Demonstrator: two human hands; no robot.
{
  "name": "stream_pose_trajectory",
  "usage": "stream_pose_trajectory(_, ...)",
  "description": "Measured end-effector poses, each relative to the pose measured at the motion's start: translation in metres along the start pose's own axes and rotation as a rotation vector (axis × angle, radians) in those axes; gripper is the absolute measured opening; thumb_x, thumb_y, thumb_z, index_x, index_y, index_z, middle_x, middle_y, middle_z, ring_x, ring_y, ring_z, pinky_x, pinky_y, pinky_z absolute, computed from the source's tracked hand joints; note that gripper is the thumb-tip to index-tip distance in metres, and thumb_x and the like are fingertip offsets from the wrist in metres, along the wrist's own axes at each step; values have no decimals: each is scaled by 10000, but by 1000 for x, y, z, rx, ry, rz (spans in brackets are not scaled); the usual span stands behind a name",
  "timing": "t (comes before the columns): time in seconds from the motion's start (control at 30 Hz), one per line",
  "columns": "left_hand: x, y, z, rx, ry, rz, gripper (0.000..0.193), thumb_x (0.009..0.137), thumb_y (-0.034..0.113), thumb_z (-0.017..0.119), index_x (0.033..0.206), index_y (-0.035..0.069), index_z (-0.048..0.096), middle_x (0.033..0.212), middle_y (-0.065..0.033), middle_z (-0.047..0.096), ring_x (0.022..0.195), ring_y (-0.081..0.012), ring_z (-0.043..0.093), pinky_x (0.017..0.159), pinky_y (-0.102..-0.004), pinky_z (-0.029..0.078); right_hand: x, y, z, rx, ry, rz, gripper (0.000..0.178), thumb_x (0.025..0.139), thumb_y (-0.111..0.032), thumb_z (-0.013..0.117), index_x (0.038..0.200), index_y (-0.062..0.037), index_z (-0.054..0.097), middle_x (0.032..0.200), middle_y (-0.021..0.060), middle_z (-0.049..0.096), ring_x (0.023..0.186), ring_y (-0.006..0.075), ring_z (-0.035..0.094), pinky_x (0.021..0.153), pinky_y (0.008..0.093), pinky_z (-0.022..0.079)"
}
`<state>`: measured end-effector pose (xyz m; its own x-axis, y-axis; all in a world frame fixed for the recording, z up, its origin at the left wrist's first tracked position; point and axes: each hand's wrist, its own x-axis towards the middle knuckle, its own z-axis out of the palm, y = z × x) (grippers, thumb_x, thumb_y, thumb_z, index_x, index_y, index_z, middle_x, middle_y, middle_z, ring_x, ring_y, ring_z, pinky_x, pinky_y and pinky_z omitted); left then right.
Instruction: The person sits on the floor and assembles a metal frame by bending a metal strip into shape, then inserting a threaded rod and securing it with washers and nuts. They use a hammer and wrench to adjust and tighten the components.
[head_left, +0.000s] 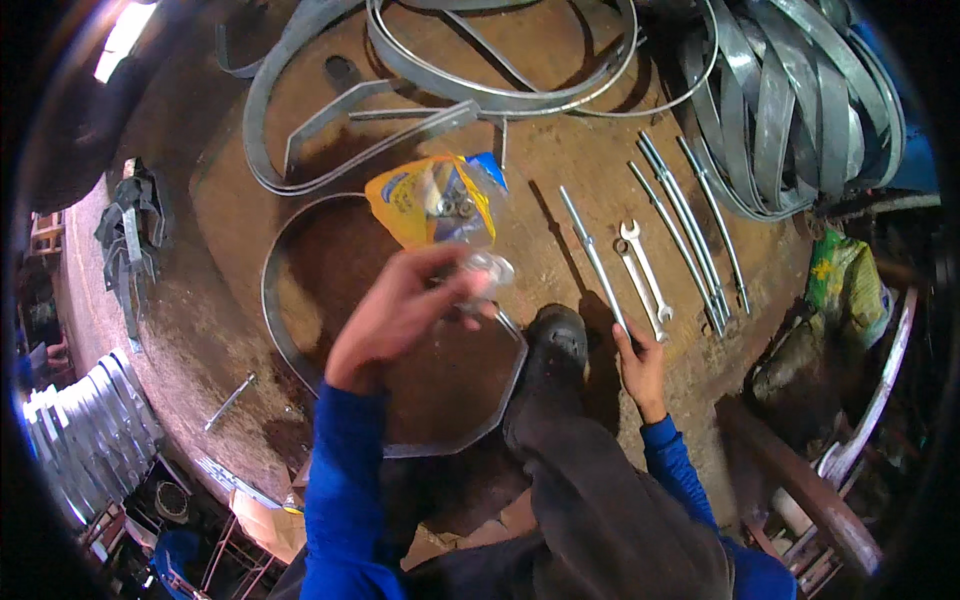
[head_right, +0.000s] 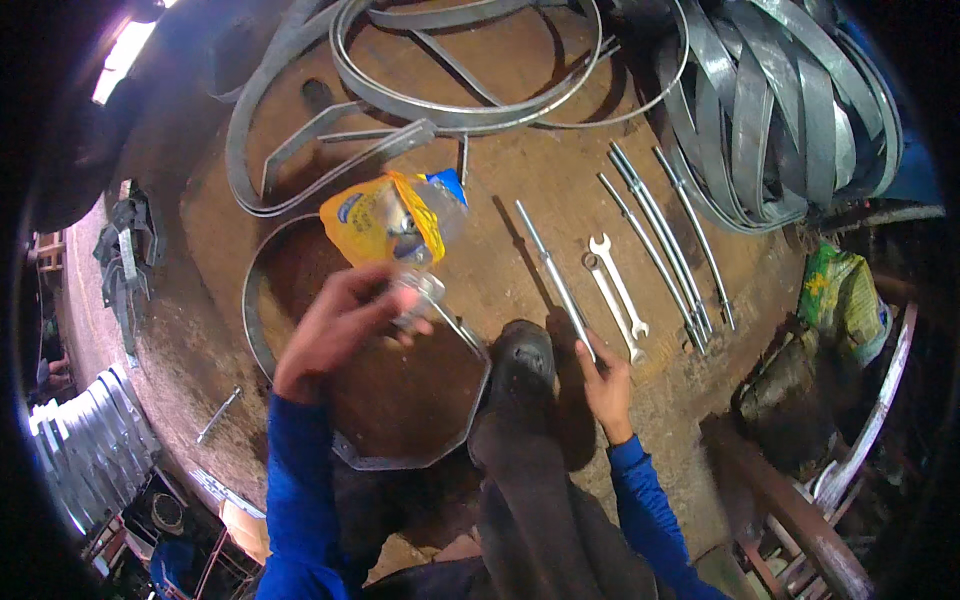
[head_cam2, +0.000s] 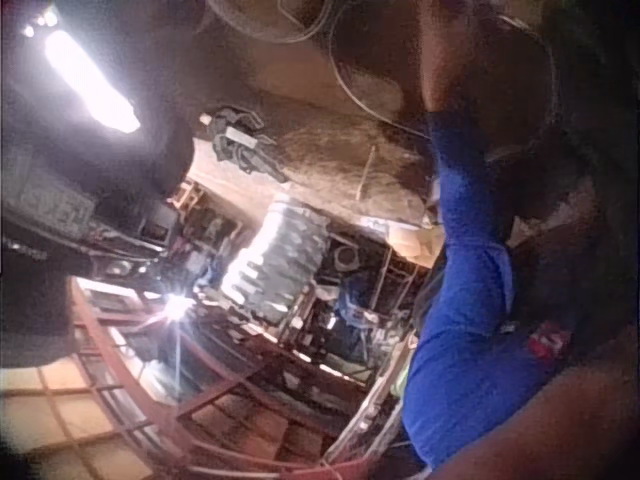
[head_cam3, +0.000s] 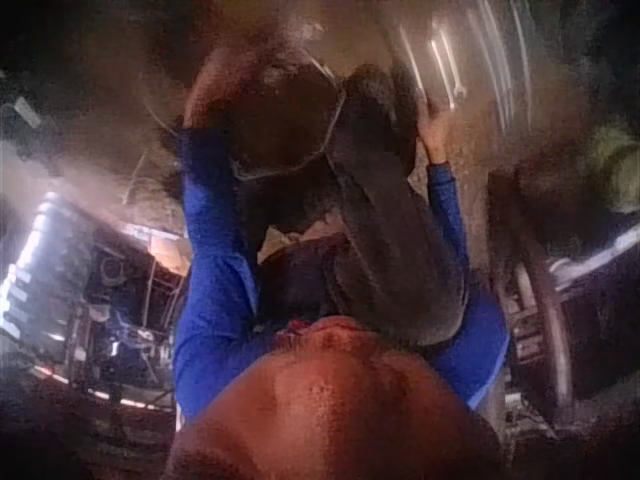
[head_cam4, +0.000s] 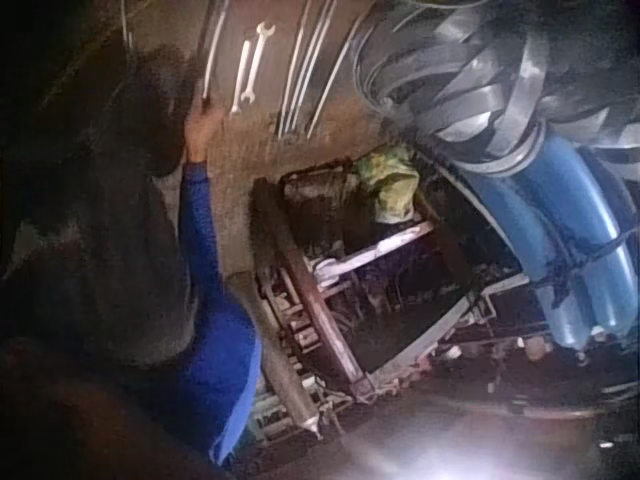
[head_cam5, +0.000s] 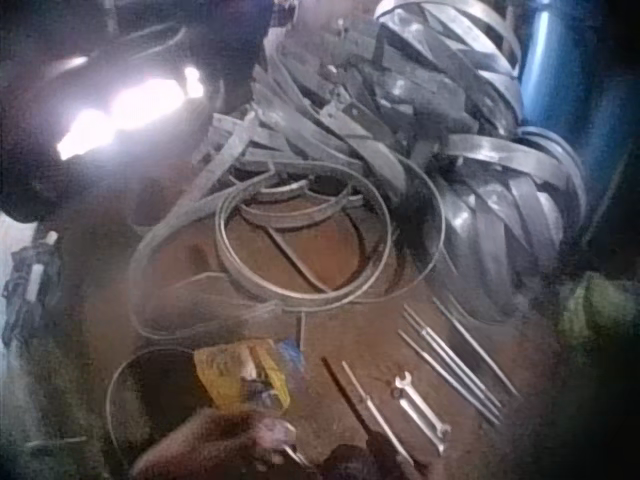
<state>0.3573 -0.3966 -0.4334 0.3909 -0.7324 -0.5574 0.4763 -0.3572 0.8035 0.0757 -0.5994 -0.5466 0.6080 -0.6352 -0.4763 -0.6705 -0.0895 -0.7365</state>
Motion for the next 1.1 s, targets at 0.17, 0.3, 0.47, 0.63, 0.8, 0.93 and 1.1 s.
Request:
stream_pose_trajectory(0.17, 56, -112, 30, 764, 332, 202, 292, 849, 224, 645, 1001, -23, 620, 917, -222, 648, 846, -361, 640, 731, -433, 499, 4, 11, 10, -52, -8, 66, 392, 915, -252, 614, 1178, 38, 595, 994, 126, 669, 831, 110, 578, 728, 249, 463)
stream_pose_trajectory(0.3, 61, -132, 40, 675, 470, 222, 265, 860, 243, 624, 960, -1, 599, 846, -240, 613, 814, -428, 577, 723, -433, 473, -6, -5, 13, -18, 25, 67, 388, 911, -221, 624, 1187, 48, 587, 1031, 117, 668, 890, 116, 596, 799, 257, 470)
stream_pose_trajectory(0.47, 0, -173, -7, 562, 492, -12, 289, 878, 295, 617, 956, 17, 617, 729, -142, 638, 676, -222, 628, 649, -355, 481, -12, 19, 9, 55, 13, -14, 389, 920, -206, 608, 1200, 61, 571, 1133, 158, 640, 1058, 171, 574, 924, 293, 429)
stream_pose_trajectory(0.63, -41, -226, -27, 699, 851, -102, 264, 868, 267, 618, 1016, 49, 648, 853, -168, 637, 803, -319, 611, 754, -395, 479, -20, 5, 13, 43, -23, -42, 360, 902, -177, 638, 1175, 53, 595, 998, 87, 660, 875, 96, 561, 782, 235, 453)
stream_pose_trajectory(0.8, -46, -215, -18, 1170, 1093, 142, 242, 848, 191, 618, 1061, 89, 669, 983, -153, 628, 955, -355, 569, 878, -411, 449, -29, -4, 13, 3, -67, -104, 318, 870, -128, 673, 1134, 43, 627, 942, 60, 670, 794, 78, 555, 716, 229, 461)
stream_pose_trajectory(0.93, -43, -208, -16, 1080, 1174, 202, 233, 860, 174, 611, 1067, 95, 682, 976, -126, 637, 964, -313, 562, 896, -395, 438, -31, -7, 8, -77, -154, -114, 284, 857, -120, 679, 1102, 22, 651, 870, 86, 677, 763, 89, 572, 696, 246, 466)
stream_pose_trajectory(1.1, -43, -209, -24, 131, 1124, 34, 218, 873, 120, 609, 1043, 1, 680, 944, -119, 679, 808, -183, 634, 738, -290, 491, -25, -30, 8, -237, -257, -289, 241, 829, -108, 689, 1055, -21, 685, 799, 135, 668, 704, 156, 624, 651, 271, 474)
